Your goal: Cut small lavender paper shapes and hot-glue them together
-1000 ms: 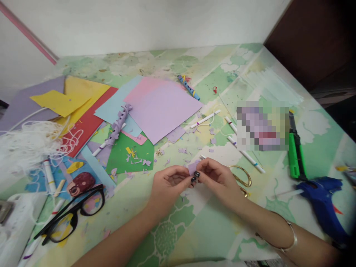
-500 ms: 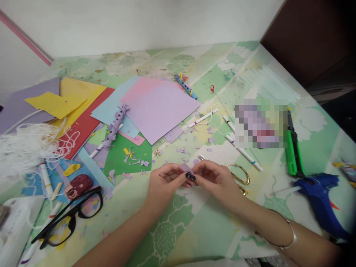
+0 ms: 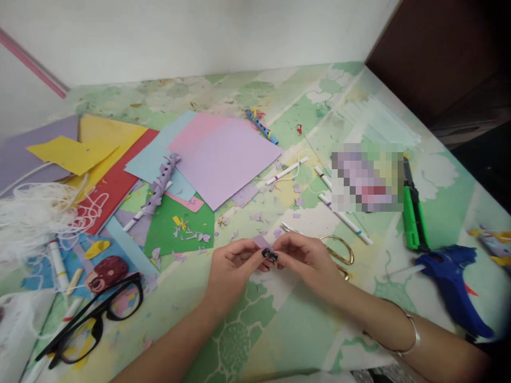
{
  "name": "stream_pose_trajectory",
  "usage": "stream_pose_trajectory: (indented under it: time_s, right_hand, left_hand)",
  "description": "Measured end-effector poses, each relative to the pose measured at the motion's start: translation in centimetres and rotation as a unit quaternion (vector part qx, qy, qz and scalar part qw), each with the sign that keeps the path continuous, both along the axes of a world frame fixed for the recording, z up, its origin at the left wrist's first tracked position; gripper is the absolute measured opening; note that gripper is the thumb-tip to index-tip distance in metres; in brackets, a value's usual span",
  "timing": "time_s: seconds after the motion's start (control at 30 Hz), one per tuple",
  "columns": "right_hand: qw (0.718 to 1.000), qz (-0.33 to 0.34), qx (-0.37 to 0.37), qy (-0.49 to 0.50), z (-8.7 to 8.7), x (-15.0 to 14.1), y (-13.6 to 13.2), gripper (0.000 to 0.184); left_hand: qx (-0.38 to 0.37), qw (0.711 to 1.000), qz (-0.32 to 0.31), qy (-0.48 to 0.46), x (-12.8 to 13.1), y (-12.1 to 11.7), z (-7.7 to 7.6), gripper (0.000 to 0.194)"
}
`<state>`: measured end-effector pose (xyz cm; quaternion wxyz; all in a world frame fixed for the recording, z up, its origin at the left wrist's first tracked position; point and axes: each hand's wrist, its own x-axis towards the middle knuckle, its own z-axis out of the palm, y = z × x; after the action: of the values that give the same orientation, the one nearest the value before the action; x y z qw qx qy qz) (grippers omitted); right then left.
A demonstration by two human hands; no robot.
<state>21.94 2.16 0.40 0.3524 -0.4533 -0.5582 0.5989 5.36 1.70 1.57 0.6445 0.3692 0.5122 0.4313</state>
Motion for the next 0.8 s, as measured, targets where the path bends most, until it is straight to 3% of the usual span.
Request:
stream_pose_trajectory:
  time_s: [0.27, 0.53, 0.8]
  right_hand:
    - [1.0, -0.004, -0.005, -0.018, 0.06, -0.09, -0.06, 0.005]
    - [0.999, -0.002, 0.02, -0.036, -0.13, -0.07, -0.12, 0.003]
    - [0.989, -0.002, 0.112, -0.098, -0.07, -0.1, -0.16, 0.007]
  left_hand:
    - [0.06, 0.997, 0.003, 0.048, 0.11, -0.37, 0.04, 0.012]
    - [0.069, 0.994, 0.013, 0.083, 0.09, -0.47, 0.02, 0.014]
    - [0.075, 0.992, 0.008, 0.097, 0.2, -0.46, -0.1, 0.013]
